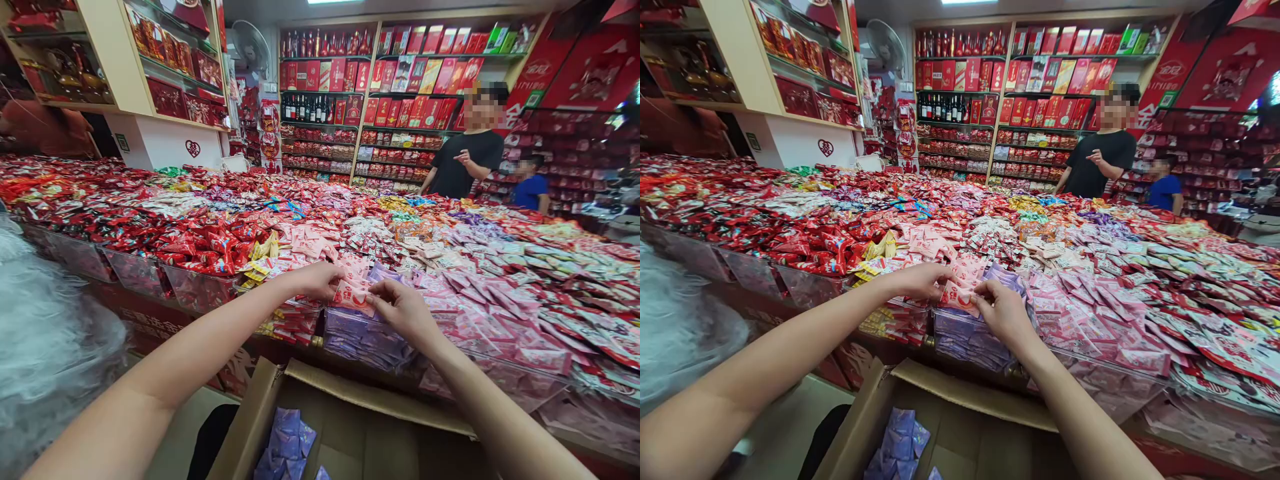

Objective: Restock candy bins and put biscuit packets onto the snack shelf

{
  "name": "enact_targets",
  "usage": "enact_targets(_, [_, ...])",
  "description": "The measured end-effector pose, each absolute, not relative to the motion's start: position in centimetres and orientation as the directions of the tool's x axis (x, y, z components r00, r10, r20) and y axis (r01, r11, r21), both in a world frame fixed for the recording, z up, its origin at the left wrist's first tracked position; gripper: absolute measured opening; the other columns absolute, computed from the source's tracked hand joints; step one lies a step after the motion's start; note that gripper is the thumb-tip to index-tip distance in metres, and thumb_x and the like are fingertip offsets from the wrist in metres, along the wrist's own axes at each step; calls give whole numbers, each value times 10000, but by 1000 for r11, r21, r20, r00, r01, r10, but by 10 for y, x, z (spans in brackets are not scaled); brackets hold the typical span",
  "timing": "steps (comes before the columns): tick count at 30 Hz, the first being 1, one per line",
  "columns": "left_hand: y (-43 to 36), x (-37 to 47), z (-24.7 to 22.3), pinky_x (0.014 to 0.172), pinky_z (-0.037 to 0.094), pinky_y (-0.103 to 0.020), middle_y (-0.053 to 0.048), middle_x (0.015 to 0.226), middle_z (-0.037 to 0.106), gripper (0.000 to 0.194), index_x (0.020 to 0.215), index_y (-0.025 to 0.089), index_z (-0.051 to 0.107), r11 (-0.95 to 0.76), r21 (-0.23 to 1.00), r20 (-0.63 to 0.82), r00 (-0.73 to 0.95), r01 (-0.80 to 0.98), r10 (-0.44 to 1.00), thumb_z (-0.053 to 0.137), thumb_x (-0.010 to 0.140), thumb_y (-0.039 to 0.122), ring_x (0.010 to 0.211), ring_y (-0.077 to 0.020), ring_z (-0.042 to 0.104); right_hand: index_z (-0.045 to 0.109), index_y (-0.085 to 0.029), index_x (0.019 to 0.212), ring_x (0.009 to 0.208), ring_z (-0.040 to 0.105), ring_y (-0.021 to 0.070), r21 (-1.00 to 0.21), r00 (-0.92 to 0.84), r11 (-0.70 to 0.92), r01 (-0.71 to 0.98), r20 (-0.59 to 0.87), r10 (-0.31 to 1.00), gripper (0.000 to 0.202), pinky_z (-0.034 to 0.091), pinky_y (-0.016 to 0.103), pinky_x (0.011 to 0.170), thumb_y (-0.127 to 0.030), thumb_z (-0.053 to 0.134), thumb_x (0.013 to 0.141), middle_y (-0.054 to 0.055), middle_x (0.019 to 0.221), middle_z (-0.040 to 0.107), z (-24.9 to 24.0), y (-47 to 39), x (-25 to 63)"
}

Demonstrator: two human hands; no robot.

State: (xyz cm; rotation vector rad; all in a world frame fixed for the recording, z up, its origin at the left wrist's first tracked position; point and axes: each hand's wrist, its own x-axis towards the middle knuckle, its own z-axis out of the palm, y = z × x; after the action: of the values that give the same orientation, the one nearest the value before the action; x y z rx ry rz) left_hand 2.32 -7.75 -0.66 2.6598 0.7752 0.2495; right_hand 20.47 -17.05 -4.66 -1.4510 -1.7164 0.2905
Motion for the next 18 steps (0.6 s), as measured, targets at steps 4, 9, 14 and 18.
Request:
enact_targets(4, [-71,18,-10,625,407,-210,-14,815,691,256,955,155,665,-763,449,98,824,464,558,559,726,191,713,-138,590,622,-207,736,678,609,176,-549,-49,326,769,458,887,78,443,299,643,-234,550,739,31,736,680,-45,-171,198])
enact_targets(9, [-75,17,-11,760,425,-218,-58,1014,688,268,1016,148,648,-776,456,121,833,436,539,532,777,180,898,-153,610,635,-198,714,705,576,179,-379,-125,359,853,519,845,100,435,296,663,-189,544,754,42,728,640,-53,-167,192])
enact_targets(14, [-77,18,-15,768,432,-235,-59,972,701,277,1017,156,657,-838,362,207,841,409,500,517,779,144,869,-158,620,627,-160,980,944,516,249,-224,-130,346,911,642,756,245,420,367,796,-232,568,754,129,1005,586,-61,-164,192])
enact_targets(18, [-74,23,-17,759,430,-247,-67,911,692,251,968,155,673,-908,219,288,865,358,410,501,787,138,840,-159,606,590,-171,1060,966,515,258,-204,-122,282,938,566,816,303,395,384,797,-255,560,771,108,1036,610,-62,-163,192])
